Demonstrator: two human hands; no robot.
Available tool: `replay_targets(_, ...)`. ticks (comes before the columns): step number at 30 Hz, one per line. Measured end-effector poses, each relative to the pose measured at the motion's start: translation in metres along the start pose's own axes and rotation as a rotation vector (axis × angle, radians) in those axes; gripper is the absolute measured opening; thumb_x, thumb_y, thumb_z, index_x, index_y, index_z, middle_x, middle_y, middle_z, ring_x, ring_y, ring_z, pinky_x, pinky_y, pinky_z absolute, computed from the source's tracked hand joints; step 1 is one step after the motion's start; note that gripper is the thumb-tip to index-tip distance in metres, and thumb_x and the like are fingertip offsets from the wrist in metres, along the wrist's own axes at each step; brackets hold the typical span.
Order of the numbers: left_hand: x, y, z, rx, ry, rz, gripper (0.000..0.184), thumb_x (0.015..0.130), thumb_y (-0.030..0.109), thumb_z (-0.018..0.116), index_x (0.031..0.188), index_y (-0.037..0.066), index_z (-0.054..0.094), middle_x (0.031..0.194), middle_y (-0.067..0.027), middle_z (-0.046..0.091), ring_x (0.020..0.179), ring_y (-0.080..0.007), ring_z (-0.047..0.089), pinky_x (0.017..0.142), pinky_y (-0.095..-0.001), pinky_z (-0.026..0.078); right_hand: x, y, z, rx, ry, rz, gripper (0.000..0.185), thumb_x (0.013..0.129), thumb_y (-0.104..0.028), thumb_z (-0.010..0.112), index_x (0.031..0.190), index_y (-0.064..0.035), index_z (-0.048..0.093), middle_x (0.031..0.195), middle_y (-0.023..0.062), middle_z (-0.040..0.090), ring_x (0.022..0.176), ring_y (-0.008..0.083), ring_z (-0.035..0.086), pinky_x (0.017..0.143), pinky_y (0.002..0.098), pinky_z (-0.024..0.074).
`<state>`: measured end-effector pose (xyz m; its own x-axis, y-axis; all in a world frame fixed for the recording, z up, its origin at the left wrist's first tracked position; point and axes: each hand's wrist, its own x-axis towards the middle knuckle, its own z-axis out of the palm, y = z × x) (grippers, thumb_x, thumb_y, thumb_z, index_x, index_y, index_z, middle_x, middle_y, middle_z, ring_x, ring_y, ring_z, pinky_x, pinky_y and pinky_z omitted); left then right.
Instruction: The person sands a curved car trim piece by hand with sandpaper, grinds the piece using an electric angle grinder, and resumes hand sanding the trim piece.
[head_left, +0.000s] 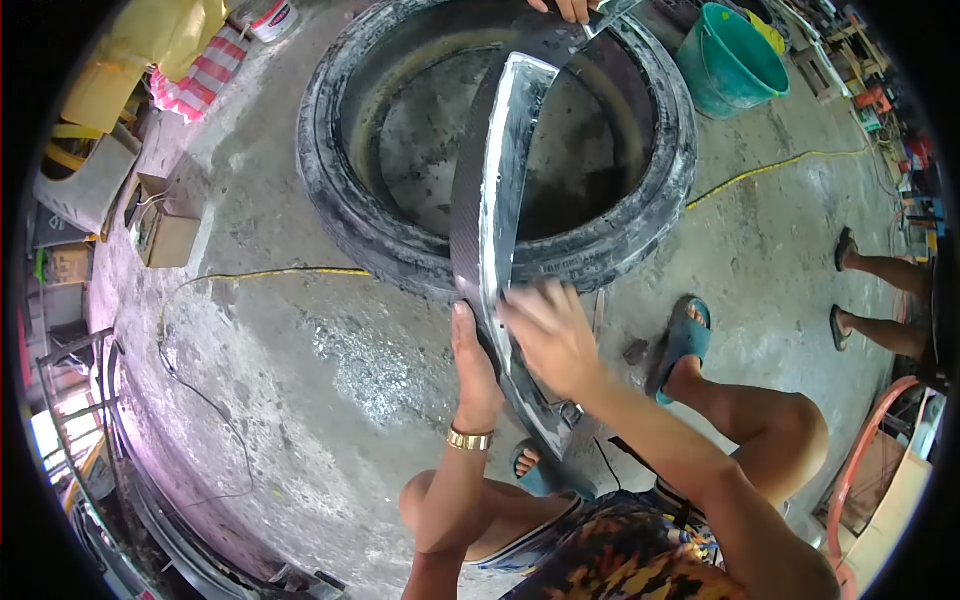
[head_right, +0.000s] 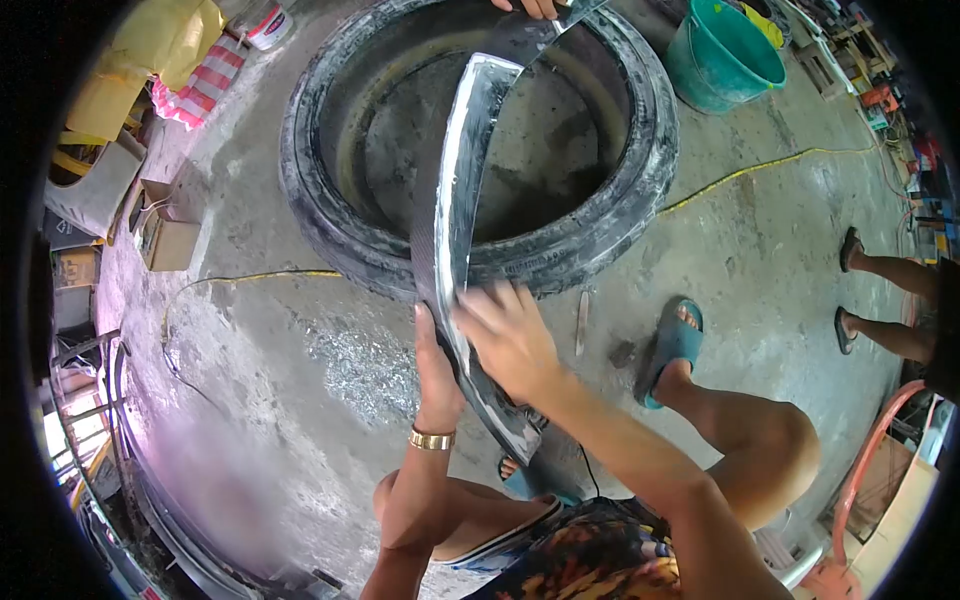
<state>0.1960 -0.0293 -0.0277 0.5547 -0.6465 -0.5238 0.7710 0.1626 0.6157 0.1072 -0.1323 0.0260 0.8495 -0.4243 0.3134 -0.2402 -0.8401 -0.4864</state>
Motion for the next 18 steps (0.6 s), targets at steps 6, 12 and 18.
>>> replay_targets(6,0.010,-0.006,-0.015,0.122,0.132,-0.022,0.051,0.109,0.048,0.037,0.131,0.006,0.055,0.118,-0.0083,0.063,0.103,-0.0163,0.062,0.094,-0.0336,0.051,-0.046,-0.022,0.005,0.081,-0.022,0.059,0.032,0.078,-0.006,0.064,0.109,-0.0044,0.068,0.116,0.0064,0.061,0.097,0.0299,0.054,0.079,0.0408,0.0442)
replay_targets(12,0.007,-0.007,-0.010,0.022,0.090,-0.004,0.050,0.108,0.049,0.037,0.128,0.007,0.056,0.109,-0.0077,0.064,0.092,-0.0161,0.064,0.085,-0.0328,0.053,-0.039,-0.021,0.007,0.103,0.076,0.025,0.031,0.078,-0.006,0.064,0.108,-0.0039,0.068,0.118,0.0075,0.061,0.096,0.0302,0.055,0.080,0.0415,0.0444)
replay_targets(18,0.003,-0.001,0.001,0.027,0.085,-0.001,0.049,0.108,0.049,0.038,0.121,0.006,0.058,0.098,-0.0042,0.064,0.087,-0.0137,0.062,0.079,-0.0307,0.053,-0.013,-0.011,0.010,0.069,0.029,0.034,0.038,0.076,-0.006,0.063,0.114,-0.0032,0.069,0.122,0.0078,0.061,0.098,0.0291,0.056,0.081,0.0413,0.0441)
